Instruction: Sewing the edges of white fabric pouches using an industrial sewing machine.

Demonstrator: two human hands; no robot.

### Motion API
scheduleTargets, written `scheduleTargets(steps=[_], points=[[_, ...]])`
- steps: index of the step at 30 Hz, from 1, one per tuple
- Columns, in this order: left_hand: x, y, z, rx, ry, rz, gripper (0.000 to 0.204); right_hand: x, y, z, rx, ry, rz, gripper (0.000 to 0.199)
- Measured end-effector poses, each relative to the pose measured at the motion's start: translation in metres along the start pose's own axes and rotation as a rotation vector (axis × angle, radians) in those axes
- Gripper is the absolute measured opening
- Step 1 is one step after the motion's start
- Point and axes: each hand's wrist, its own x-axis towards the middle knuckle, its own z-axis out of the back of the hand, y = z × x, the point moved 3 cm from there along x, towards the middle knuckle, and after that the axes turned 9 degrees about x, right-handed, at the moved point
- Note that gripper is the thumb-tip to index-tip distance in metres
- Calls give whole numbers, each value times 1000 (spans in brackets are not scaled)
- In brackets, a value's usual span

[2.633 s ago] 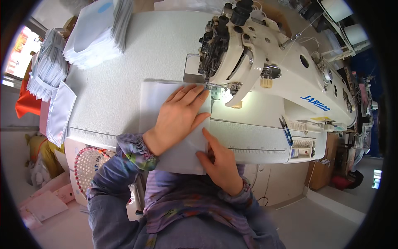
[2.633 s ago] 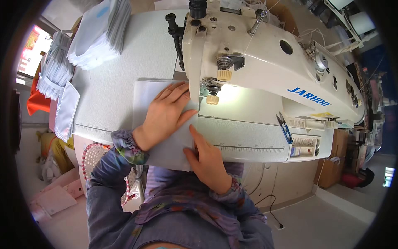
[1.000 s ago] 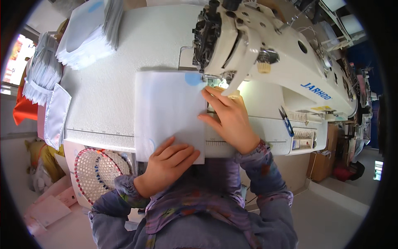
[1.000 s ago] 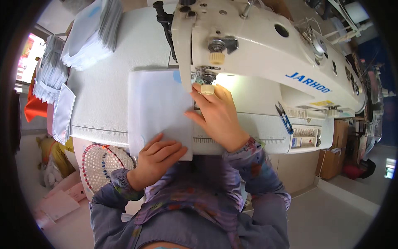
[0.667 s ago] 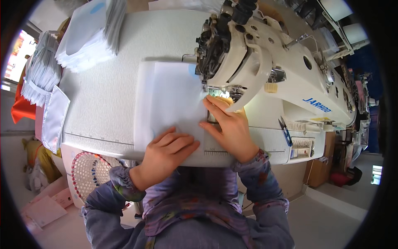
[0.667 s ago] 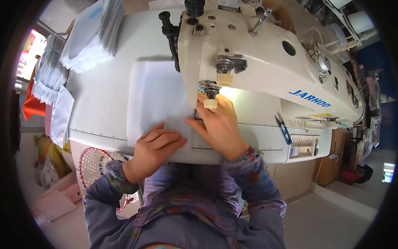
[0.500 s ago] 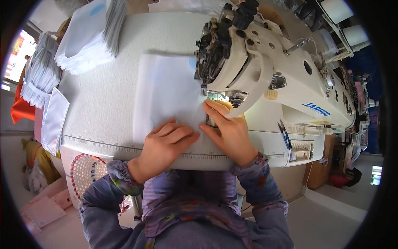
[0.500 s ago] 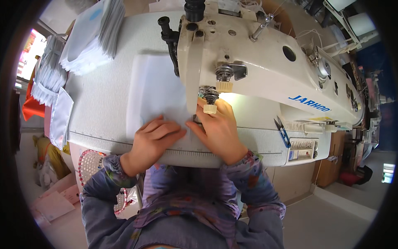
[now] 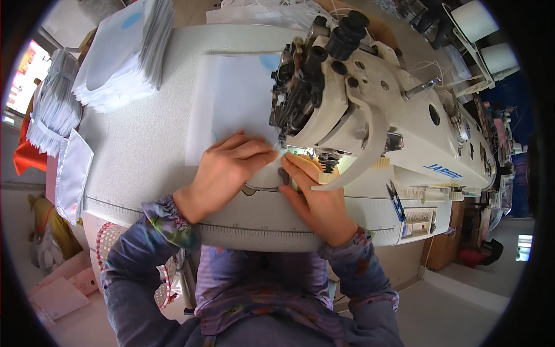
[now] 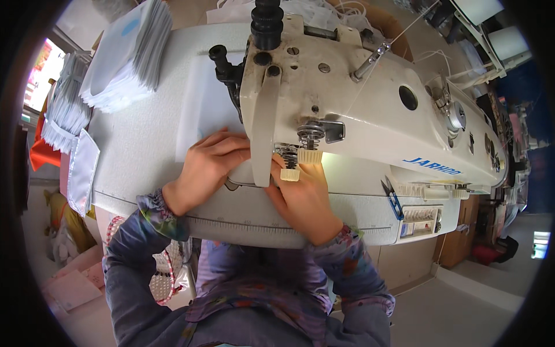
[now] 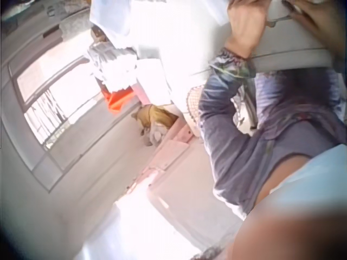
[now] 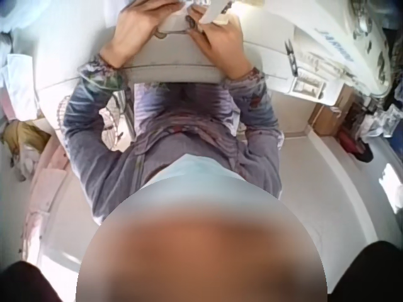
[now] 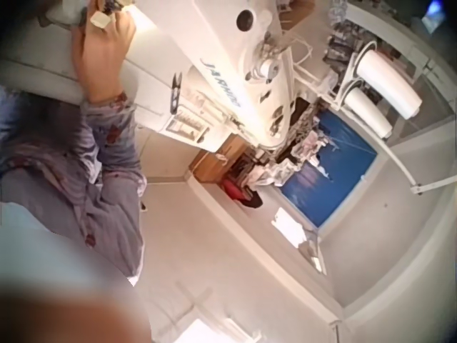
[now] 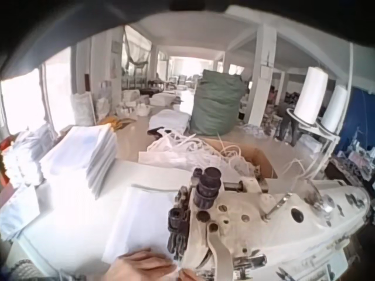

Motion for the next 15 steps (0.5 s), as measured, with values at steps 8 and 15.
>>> scheduleTargets(steps=[8,15], points=[[16,13,-4,-42,-33,-11,35,1,1,-1,4,13,-20,53],[40,30,5,-193,209,8,24,0,1,-1,4,-6,-10,55]])
